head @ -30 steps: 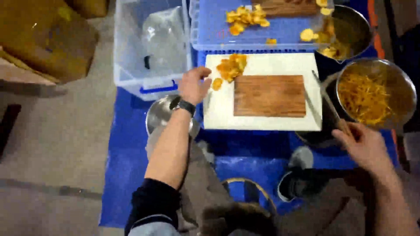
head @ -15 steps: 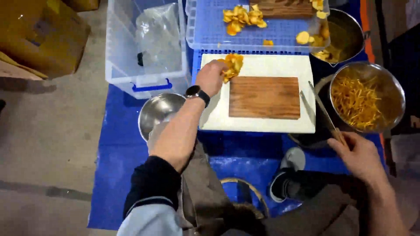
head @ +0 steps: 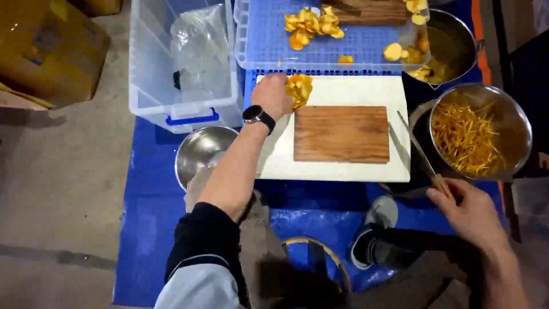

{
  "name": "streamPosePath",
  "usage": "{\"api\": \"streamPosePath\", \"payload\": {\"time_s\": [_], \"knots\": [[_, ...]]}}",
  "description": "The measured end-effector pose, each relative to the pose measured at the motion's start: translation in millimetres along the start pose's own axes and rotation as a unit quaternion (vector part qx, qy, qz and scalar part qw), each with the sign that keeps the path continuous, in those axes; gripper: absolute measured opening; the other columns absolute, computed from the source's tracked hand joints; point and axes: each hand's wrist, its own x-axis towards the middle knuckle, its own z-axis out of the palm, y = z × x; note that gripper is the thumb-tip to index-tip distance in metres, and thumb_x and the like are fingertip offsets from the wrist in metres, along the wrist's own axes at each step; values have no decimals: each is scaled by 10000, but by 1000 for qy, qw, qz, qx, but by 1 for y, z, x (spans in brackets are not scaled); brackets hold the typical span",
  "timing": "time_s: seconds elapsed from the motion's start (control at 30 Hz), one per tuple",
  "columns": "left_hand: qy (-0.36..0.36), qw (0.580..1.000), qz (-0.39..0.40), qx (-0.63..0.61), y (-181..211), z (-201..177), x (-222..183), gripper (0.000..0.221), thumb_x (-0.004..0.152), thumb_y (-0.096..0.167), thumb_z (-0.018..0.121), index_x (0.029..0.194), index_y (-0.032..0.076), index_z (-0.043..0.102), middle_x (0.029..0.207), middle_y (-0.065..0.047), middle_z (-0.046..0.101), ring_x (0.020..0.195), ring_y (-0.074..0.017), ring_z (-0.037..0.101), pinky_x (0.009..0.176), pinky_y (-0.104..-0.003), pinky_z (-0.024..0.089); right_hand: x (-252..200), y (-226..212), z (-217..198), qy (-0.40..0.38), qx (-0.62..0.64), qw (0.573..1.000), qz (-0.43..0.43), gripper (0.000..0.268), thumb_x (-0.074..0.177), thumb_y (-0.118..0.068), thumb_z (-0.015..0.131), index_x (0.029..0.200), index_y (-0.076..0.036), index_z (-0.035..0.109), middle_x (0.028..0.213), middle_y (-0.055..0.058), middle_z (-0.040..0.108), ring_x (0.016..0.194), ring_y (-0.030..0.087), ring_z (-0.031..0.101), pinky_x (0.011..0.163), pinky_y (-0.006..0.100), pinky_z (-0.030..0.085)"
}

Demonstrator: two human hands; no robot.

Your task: Slicing orange peels into thin julienne strips using a knife on a wooden cutting board while sitting on the floor.

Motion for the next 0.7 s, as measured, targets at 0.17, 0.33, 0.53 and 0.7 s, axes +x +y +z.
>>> {"api": "streamPosePath", "payload": {"time_s": [0.17, 0.33, 0.53, 0.7], "knots": [[30, 993, -58, -98, 8, -8, 7, 200, 752, 32, 658, 896, 87, 787, 881, -136, 759, 817, -343, 704, 770, -432, 570, 3, 3, -1, 0, 4, 1000, -21, 445, 934, -203, 745, 1310, 29, 692, 975, 200, 764, 740, 303, 687, 683, 388, 536], [56, 994, 10, -96, 29, 19, 21, 162, 781, 111, 647, 878, 139, 774, 847, -67, 765, 740, -331, 688, 675, -447, 544, 1, 3, -4, 20, 16, 999, -44, 439, 911, -166, 753, 1299, 30, 695, 1048, 195, 765, 816, 306, 701, 735, 387, 541], [44, 995, 66, 64, 40, 45, 18, 228, 906, 155, 574, 848, 43, 764, 842, -190, 747, 707, -409, 688, 646, -515, 546, 2, 10, -6, 28, 30, 997, -66, 447, 895, -181, 754, 1290, 22, 697, 1036, 173, 770, 806, 291, 702, 728, 377, 538], [53, 991, 70, 100, 42, 51, 17, 67, 784, 65, 689, 811, 21, 732, 816, -211, 722, 683, -414, 697, 628, -508, 577, 0, 4, -9, 24, 22, 998, -61, 460, 892, -191, 752, 1295, 24, 698, 1041, 186, 770, 807, 303, 711, 731, 389, 548]]}}
